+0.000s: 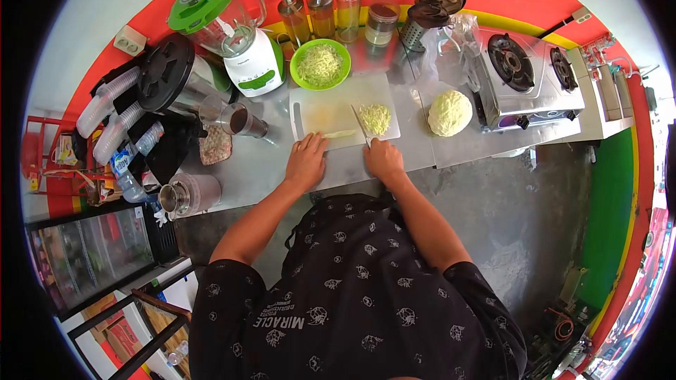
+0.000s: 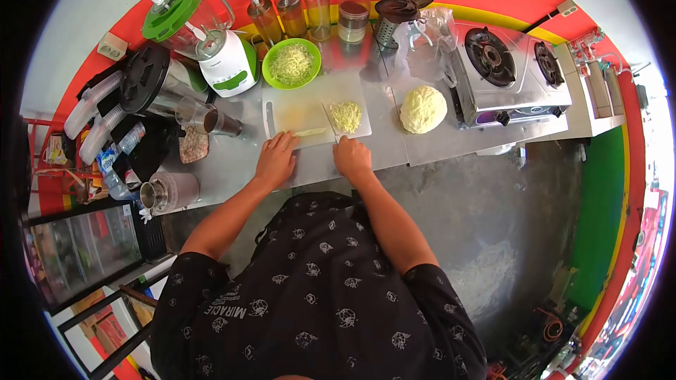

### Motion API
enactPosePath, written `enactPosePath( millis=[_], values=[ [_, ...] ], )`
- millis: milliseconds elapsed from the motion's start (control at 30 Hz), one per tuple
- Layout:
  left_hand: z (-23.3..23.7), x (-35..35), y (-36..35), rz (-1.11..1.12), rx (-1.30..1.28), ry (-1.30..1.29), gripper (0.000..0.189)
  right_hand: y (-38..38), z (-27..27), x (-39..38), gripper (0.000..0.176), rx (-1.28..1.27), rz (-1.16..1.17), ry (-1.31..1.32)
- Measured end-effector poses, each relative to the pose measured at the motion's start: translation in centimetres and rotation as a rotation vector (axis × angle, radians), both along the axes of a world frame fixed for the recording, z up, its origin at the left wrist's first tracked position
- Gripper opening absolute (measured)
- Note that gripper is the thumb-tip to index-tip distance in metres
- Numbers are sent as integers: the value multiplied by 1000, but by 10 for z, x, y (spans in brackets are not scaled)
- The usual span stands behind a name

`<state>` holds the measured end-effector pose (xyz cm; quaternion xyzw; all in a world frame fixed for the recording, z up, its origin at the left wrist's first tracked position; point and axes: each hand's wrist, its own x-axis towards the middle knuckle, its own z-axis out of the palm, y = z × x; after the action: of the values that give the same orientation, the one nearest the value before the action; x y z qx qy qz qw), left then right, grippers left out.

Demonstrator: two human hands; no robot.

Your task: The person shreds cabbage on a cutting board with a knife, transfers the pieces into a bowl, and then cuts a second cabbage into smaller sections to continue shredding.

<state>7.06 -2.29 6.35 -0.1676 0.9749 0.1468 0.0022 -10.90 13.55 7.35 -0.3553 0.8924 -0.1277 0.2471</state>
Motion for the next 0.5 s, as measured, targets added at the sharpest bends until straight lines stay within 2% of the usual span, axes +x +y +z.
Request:
enactPosePath(
  millis=[100, 167, 267, 400, 500],
  values=[
    [6, -2, 0, 40, -90, 23, 56, -8, 3, 3, 39, -30, -28, 40],
    [10, -11, 4, -42, -65, 169, 56, -12, 5, 8, 40, -40, -33, 42],
    [3, -32, 11, -59, 87, 190, 52, -17, 1, 11, 40, -53, -13, 71],
    [-6, -48, 17, -36, 51, 221, 53, -20, -1, 15, 34, 10, 67, 119],
    [-5, -52, 25, 31, 31, 209, 46, -24, -2, 17, 31, 69, 104, 156]
  ],
)
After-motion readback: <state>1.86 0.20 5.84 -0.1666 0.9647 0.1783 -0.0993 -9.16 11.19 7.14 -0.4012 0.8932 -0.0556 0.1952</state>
